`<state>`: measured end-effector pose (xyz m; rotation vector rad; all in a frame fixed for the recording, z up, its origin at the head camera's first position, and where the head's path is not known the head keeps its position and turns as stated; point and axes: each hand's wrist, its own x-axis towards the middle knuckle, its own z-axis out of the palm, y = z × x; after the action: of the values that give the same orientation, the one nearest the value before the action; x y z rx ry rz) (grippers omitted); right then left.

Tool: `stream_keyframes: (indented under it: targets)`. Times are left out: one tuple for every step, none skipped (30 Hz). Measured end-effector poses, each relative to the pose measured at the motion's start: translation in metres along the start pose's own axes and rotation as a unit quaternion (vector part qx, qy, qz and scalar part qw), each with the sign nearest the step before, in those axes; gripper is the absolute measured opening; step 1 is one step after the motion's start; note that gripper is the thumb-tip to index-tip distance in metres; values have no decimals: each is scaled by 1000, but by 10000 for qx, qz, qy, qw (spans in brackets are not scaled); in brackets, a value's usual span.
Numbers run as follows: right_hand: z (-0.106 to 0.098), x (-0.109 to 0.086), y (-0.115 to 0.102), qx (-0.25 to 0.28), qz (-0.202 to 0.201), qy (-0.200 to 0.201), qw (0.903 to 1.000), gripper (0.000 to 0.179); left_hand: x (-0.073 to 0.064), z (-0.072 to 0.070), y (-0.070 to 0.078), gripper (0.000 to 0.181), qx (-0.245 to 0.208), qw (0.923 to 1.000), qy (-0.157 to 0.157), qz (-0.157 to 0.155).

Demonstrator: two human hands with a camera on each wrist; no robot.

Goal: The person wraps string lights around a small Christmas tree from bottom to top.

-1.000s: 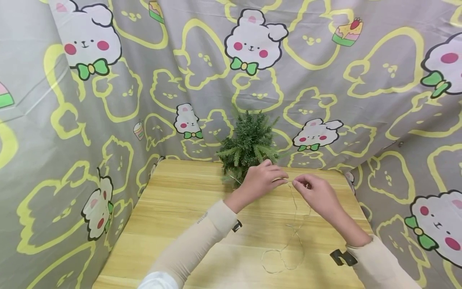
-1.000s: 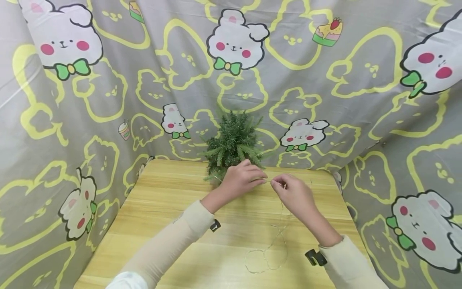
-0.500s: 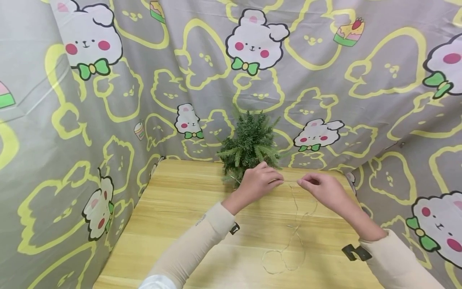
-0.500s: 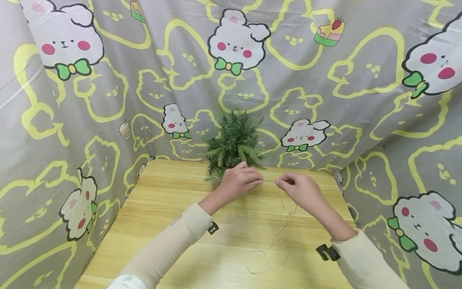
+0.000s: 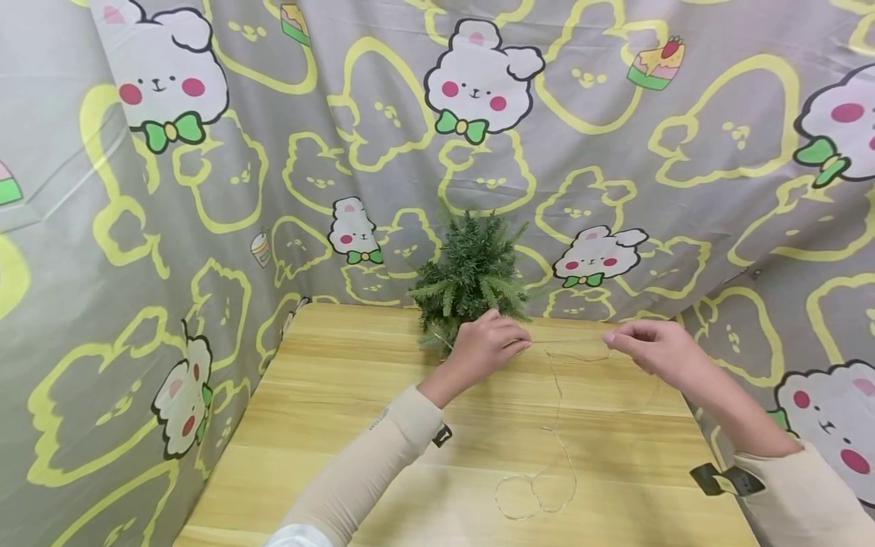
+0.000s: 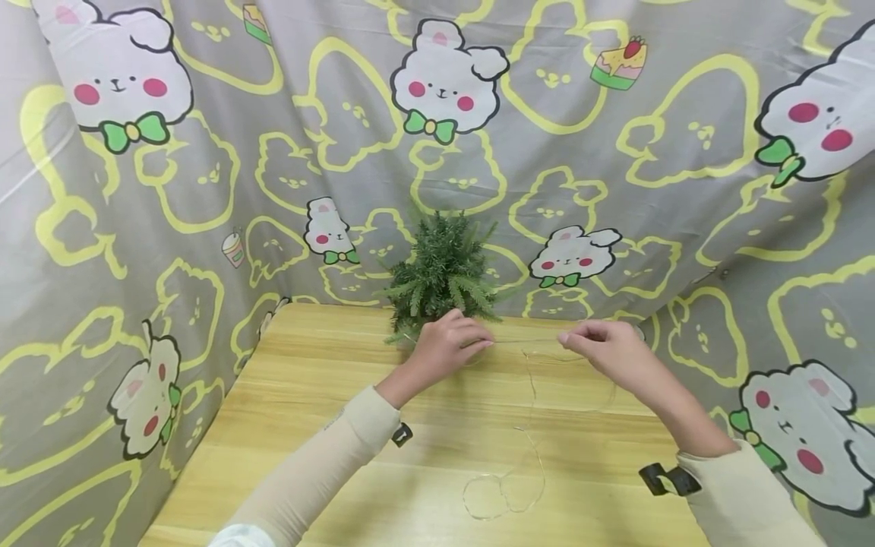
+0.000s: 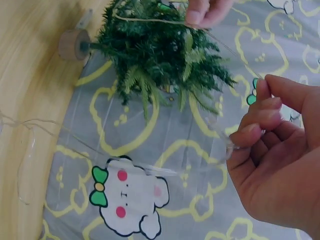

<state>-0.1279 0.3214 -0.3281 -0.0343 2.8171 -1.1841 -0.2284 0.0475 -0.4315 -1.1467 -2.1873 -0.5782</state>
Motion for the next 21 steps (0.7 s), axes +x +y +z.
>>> stream_keyframes:
  targets:
    - [-2, -1, 1, 12, 19, -26, 10000, 43, 0, 0, 0, 10, -9, 10000, -18, -23]
    - [-5, -3, 2, -21, 26, -44, 10000, 43, -1, 1, 0, 10, -10, 10000, -32, -40]
    - [-7, -4, 2, -73, 45, -65, 9999, 44, -1, 1, 0, 9, -11, 10000, -38, -61]
    - [-9, -5, 3, -99, 72, -103, 9999, 45, -1, 1, 0, 10, -32, 10000, -49, -75]
    - [-10, -6, 4, -150, 92, -136, 9998, 46, -2, 1, 0, 10, -32, 9999, -48, -88]
    - [-12, -7, 6, -182, 88, -172, 9996, 46, -2, 1, 0, 10, -35, 9999, -40, -98]
    - [-14, -8, 7, -176, 90, -212, 9996, 47, -2, 1, 0, 10, -58, 9999, -29, -105]
    - [-16, -9, 8, -137, 110, -235, 9996, 47, -3, 1, 0, 10, -61, 9999, -27, -129]
    - [-19, -9, 10, -80, 129, -253, 9996, 48, -3, 1, -1, 10, -76, 9998, -33, -167]
    - [-22, -10, 11, -37, 128, -256, 9996, 48, -4, 1, -1, 10, -109, 9997, -42, -211]
    - [-26, -12, 13, -3, 132, -240, 9996, 48, -5, 1, -1, 10, -127, 9995, -53, -267]
    - [-30, -13, 14, 41, 149, -213, 9997, 48, -6, 1, -2, 10, -157, 9993, -66, -324]
    - [-34, -15, 16, 77, 157, -179, 9997, 48, -7, 1, -3, 11, -162, 9991, -87, -379]
    - [-38, -17, 18, 100, 158, -133, 9997, 46, -7, 2, -3, 11, -168, 9989, -104, -431]
    - [-42, -19, 19, 149, 148, -117, 9997, 45, -8, 2, -4, 11, -177, 9987, -115, -458]
    - [-45, -20, 21, 192, 125, -109, 9997, 43, -8, 3, -4, 12, -177, 9987, -120, -470]
    - [-47, -22, 22, 261, 75, -112, 9996, 42, -8, 3, -4, 12, -159, 9987, -115, -466]
    - [-49, -23, 23, 330, 10, -125, 9994, 40, -8, 3, -4, 12, -154, 9988, -105, -451]
    - [-50, -24, 25, 439, -53, -134, 9989, 38, -8, 4, -5, 12, -141, 9989, -96, -438]
    - [-52, -25, 26, 559, -147, -142, 9982, 35, -8, 4, -5, 12, -146, 9989, -75, -430]
    - [-53, -25, 27, 663, -221, -126, 9975, 35, -8, 5, -5, 12, -118, 9990, -71, -431]
